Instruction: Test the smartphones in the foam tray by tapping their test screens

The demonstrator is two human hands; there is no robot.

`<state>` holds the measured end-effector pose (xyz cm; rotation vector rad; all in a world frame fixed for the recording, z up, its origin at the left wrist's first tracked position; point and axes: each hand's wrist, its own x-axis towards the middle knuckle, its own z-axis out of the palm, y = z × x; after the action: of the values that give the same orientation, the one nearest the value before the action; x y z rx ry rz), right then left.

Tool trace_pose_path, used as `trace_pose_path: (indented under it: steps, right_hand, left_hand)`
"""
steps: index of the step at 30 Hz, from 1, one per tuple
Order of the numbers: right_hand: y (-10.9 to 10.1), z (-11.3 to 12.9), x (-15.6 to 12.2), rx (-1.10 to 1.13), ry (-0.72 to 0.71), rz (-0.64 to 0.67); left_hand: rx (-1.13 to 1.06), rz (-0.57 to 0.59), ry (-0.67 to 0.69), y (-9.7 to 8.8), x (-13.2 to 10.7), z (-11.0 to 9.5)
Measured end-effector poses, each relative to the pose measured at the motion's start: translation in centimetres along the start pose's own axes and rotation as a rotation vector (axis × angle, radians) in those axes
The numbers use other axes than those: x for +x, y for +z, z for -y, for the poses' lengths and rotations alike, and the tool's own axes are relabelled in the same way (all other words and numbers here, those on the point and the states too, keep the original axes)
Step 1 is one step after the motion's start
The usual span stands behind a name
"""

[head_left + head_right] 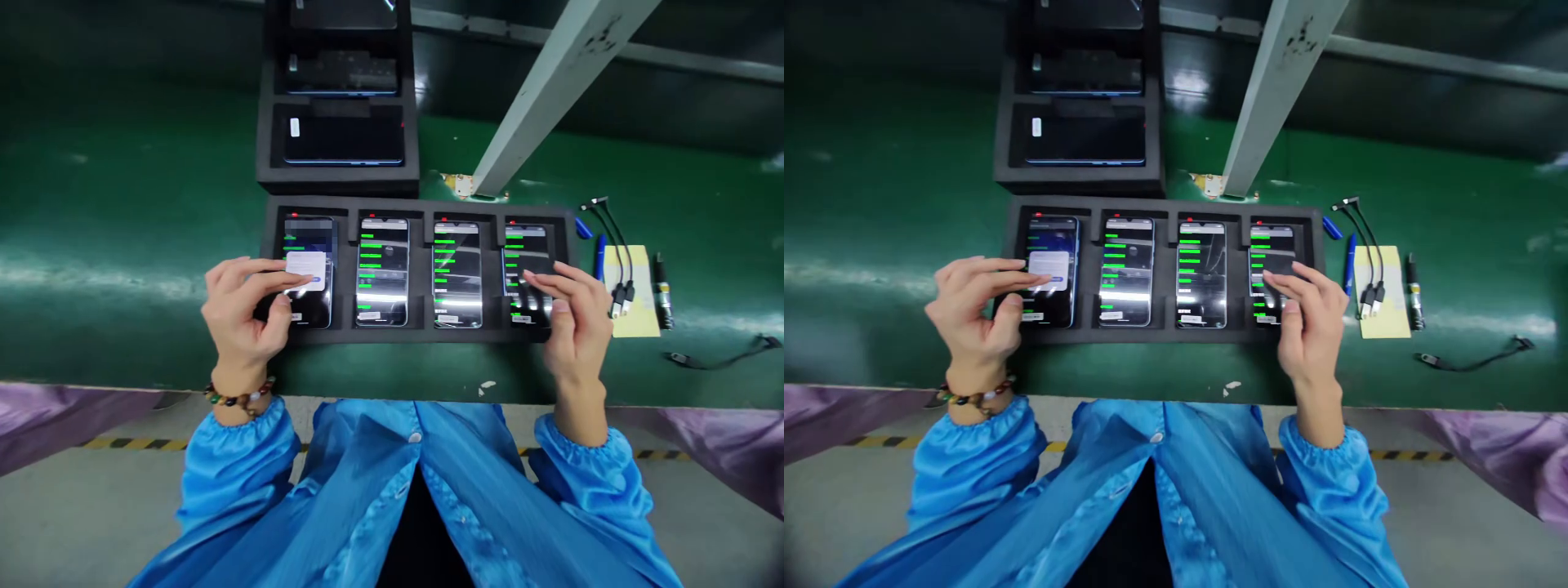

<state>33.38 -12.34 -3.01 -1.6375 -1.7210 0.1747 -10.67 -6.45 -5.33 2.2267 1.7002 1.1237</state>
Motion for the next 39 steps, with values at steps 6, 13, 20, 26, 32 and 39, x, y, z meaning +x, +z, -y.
trace_pose_path:
  steps: [6, 13, 20, 26, 32, 39]
  right_hand:
    - [-1.4, -3.7, -1.9, -0.04, 0.04, 0.006]
    - [-1.3, -4.3, -1.9, -0.041, 0.043, 0.034]
    - [0.1, -2.1, -1.5, -0.037, -0.049, 0.069]
    - [2.3, 1.4, -1.1, 0.015, -0.211, 0.288]
    - [3.6, 3.9, -0.4, 0.069, -0.275, 0.285]
    - [7.8, 8.8, 0.8, 0.149, -0.39, 0.437]
  left_hand:
    - [-0.023, -0.095, -0.036, 0.5, 0.1, -0.4]
    - [0.032, -0.103, -0.1, 0.6, 0.2, -0.8]
    - [0.018, -0.104, -0.097, 0.5, 0.3, -1.0]
    - [0.004, -0.093, -0.077, 0.5, 0.1, -0.7]
    - [-0.046, -0.086, -0.141, 0.0, 0.0, -1.0]
    - [-0.271, -0.036, -0.348, -0.1, -0.4, 1.4]
